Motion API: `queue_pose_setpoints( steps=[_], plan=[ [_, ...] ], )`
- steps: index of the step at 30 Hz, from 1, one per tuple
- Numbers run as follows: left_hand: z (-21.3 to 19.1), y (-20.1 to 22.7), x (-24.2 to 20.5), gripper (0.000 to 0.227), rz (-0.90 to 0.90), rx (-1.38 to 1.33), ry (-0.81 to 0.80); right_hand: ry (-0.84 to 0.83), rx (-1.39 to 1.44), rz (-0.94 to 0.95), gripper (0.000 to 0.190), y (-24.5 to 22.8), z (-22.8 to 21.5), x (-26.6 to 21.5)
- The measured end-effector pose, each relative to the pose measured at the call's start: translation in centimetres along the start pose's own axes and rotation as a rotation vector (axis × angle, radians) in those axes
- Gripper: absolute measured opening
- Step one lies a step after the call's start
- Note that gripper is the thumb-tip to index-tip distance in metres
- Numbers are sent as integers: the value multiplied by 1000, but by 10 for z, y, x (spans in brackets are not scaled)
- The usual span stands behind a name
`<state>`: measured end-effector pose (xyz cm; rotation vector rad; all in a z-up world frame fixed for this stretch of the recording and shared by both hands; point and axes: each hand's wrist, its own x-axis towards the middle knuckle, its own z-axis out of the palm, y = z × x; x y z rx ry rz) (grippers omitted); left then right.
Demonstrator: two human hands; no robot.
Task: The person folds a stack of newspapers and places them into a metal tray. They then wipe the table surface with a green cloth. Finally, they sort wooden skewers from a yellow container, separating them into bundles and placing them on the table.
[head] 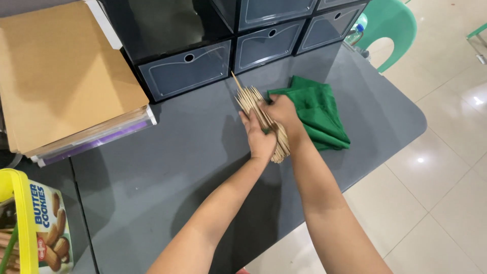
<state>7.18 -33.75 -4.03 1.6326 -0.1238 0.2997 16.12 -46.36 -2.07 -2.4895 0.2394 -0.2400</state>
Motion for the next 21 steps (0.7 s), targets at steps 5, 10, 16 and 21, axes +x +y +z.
queue_pose_setpoints(
  steps=[5, 10, 16, 21],
  plan=[
    [6, -3, 1, 77, 19, 61, -10, 9, 28, 74, 42, -24, -17, -21],
    [2, 4, 2, 72, 14, 5, 45, 37, 23, 3, 37, -19, -15, -20],
    [-2, -4, -3, 65, 15, 18, 97, 63, 12, -41, 40, -17, -8, -19],
    [-2, -10, -1, 59, 52, -9, 146, 198, 44, -165, 34, -34, -3, -14]
  ],
)
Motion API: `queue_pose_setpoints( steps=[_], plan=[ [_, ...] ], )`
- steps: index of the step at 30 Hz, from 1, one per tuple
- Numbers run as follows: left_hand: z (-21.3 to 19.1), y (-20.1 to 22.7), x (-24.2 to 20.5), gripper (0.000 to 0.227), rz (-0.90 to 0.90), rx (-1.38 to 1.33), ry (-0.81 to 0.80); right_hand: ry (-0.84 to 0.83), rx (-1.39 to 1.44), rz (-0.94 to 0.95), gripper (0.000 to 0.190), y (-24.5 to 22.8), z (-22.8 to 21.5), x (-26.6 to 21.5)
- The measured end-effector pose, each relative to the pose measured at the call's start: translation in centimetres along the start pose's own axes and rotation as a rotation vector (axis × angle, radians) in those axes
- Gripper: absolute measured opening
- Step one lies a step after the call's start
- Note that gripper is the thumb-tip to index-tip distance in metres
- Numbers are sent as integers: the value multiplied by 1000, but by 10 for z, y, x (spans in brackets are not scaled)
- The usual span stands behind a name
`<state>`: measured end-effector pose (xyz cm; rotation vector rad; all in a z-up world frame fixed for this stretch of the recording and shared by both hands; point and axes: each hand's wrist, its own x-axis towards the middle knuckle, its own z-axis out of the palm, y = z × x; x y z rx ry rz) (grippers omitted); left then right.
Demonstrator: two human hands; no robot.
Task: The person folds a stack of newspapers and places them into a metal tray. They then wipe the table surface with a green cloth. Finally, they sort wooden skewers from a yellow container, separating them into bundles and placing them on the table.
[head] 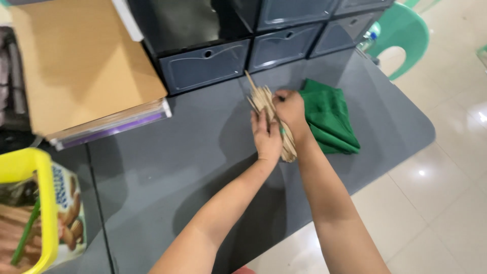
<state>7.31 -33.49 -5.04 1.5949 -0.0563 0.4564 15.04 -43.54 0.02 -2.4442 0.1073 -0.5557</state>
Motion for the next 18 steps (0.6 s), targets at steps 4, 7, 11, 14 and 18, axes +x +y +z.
queue_pose_setpoints(
  steps=[4, 7, 11, 14, 18],
  plan=[
    [-41, 36, 16, 49, 61, -153, 81, 12, 531, -14, 22, -73, 19, -4],
    [-107, 67, 46, 48, 112, -227, 175, -151, 963, 49, 16, -151, 45, -13],
    [-216, 95, 76, 54, 116, -122, 272, -408, 1290, 171, 14, -269, 67, -47],
    [-308, 136, 75, 57, 17, -58, 286, -562, 1342, 155, 15, -355, 81, -85],
    [-432, 157, 73, 53, 69, 51, 180, -691, 1418, 75, 16, -412, 122, -111]
  ],
)
